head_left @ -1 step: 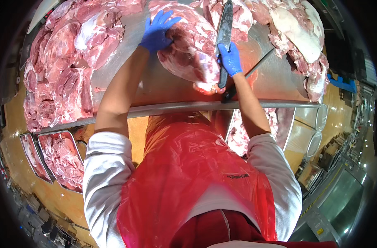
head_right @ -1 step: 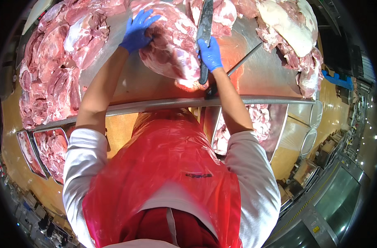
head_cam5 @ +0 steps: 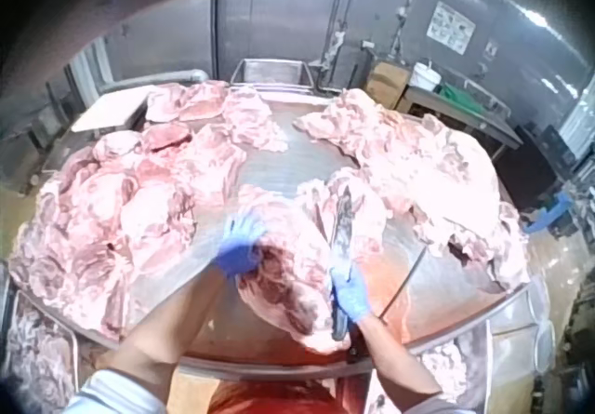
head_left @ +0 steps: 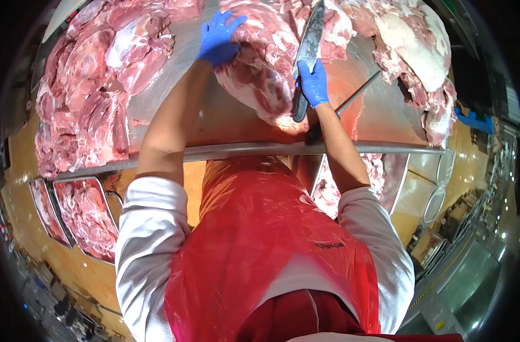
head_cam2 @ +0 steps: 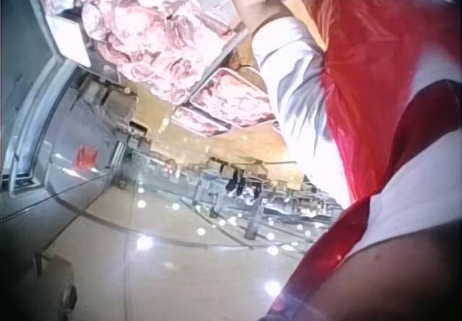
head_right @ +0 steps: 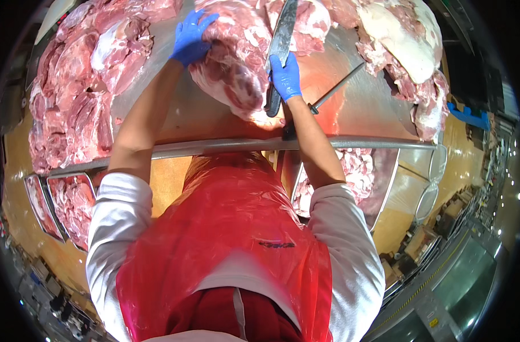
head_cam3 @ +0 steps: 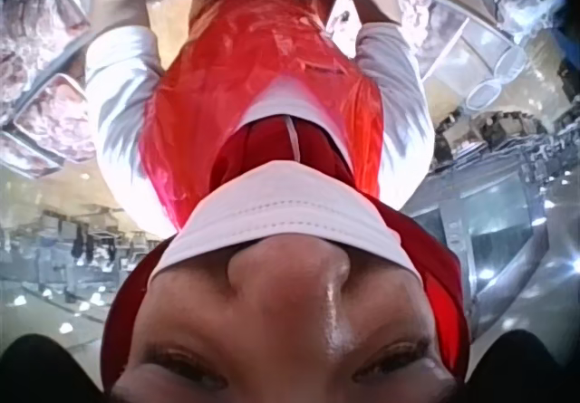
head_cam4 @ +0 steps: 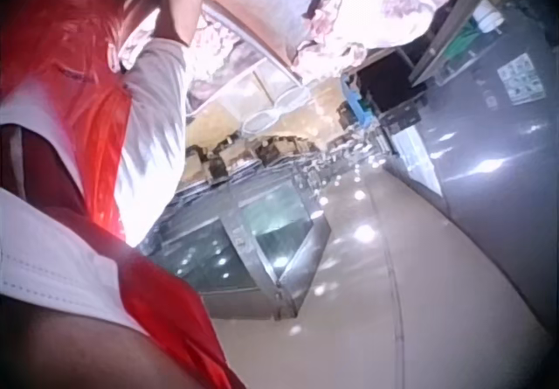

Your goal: The person uses a knife to trim and cut large pieces of raw meat on a stainless steel table. They separate lean meat from fat and place the trimmed portions into metal trays while continuing to process additional cuts.

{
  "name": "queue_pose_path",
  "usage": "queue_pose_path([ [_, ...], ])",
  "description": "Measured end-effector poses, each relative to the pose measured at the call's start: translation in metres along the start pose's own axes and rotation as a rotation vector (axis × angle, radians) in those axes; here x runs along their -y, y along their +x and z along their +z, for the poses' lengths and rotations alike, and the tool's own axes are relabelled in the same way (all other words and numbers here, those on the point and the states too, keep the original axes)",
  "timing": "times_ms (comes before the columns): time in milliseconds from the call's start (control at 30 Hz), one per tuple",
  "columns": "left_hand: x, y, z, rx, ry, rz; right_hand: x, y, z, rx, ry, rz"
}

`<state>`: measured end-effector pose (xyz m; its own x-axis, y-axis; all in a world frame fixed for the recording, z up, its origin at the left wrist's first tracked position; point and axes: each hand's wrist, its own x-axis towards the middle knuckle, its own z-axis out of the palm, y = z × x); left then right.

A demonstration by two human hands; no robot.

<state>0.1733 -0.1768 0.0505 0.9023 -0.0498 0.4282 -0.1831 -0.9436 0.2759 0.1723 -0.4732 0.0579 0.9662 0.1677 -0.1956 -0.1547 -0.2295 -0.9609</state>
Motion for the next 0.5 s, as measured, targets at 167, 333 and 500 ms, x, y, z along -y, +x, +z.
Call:
queue_pose_path([
  [167,-0.026,-0.064,0.011,-0.376,-0.379,-0.435,-0.038,0.016,0.016,0.034,-0.011,-0.12],
  [333,-0.087,-0.153,-0.025,-0.242,-0.676,-0.693,-0.017,0.008,0.019,0.18,0.017,-0.041],
  [500,-0.027,-0.088,-0.055,-0.12,-0.647,-0.954,0.007,-0.008,0.036,0.336,0.049,-0.02],
])
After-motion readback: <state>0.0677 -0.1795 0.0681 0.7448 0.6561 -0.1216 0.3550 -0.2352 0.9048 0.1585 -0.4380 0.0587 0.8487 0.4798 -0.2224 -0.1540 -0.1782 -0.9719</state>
